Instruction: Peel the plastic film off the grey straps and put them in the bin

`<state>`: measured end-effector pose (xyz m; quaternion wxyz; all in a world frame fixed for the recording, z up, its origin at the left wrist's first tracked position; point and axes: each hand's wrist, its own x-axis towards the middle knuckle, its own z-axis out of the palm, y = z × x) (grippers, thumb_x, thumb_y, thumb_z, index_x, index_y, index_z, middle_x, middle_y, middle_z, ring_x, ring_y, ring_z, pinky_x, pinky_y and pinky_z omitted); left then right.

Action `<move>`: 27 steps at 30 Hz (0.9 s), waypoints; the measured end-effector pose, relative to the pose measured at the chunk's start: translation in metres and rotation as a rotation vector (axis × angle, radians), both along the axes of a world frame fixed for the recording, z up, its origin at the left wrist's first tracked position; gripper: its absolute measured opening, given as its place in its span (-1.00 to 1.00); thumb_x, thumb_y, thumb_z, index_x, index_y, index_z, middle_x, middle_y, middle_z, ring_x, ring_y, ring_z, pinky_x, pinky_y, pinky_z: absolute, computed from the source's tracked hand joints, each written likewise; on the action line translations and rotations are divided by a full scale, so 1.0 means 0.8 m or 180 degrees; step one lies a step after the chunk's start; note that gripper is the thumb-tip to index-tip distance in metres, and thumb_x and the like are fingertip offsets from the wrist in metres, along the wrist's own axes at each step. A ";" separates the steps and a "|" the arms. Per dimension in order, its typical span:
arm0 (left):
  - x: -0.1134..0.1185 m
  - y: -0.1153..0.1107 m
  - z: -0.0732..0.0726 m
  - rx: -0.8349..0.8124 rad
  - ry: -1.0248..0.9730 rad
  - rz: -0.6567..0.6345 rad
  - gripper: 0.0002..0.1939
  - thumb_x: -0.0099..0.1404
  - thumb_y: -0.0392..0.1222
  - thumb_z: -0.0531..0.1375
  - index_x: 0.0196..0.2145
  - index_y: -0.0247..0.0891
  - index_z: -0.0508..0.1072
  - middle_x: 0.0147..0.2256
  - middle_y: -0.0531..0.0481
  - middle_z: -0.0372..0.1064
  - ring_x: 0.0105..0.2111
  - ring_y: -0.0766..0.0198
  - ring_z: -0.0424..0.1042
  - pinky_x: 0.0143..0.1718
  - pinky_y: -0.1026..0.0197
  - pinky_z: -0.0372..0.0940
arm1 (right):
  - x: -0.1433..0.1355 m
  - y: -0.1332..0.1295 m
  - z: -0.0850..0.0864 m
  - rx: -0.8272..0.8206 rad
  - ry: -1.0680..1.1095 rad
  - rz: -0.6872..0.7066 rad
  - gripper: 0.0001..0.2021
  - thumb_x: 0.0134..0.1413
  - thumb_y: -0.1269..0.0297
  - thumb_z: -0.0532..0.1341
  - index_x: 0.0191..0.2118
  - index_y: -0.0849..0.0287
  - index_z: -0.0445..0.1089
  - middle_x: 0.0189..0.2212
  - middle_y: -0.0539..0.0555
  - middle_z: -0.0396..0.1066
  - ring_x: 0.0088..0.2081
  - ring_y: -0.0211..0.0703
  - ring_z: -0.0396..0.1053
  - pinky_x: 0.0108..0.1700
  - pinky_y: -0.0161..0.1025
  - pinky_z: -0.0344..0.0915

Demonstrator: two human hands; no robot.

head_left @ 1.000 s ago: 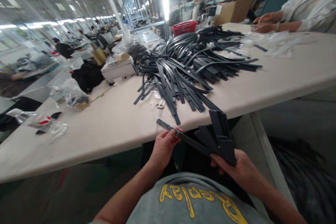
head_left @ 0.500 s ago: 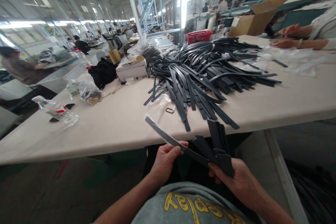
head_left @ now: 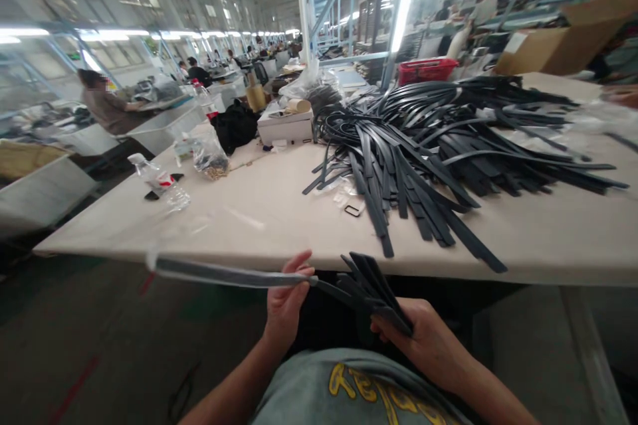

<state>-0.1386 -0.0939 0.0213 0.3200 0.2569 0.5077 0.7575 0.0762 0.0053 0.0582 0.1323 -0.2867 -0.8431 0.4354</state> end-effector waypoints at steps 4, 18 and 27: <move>0.009 -0.010 -0.025 -0.0539 -0.1268 -0.0015 -0.69 0.02 -0.01 0.43 -0.31 -0.24 0.64 -0.31 -0.09 0.59 -0.28 0.24 0.51 -0.17 0.23 0.36 | -0.005 -0.003 -0.013 0.0013 -0.0263 -0.0003 -0.62 0.26 0.09 0.07 -0.50 0.17 0.38 -0.59 -0.01 0.43 -0.52 -0.17 0.40 -0.46 -0.31 0.24; 0.037 -0.019 -0.029 -0.0786 -0.0605 -0.0773 -0.67 -0.07 0.03 0.45 -0.50 -0.32 0.63 -0.46 -0.09 0.54 -0.42 0.18 0.45 -0.27 0.14 0.33 | -0.039 -0.004 -0.014 -0.0051 -0.0062 0.0233 -0.65 0.19 0.06 0.12 -0.51 0.15 0.43 -0.59 0.01 0.48 -0.54 -0.13 0.42 -0.49 -0.30 0.30; 0.028 -0.007 -0.030 -0.0817 -0.0750 -0.0499 -0.65 0.02 0.01 0.41 -0.31 -0.31 0.65 -0.35 -0.12 0.57 -0.35 0.20 0.46 -0.19 0.18 0.32 | -0.018 0.013 -0.031 -0.0371 -0.0250 -0.0137 -0.61 0.14 -0.02 0.15 -0.47 0.16 0.51 -0.55 0.09 0.54 -0.49 -0.01 0.49 -0.47 -0.27 0.39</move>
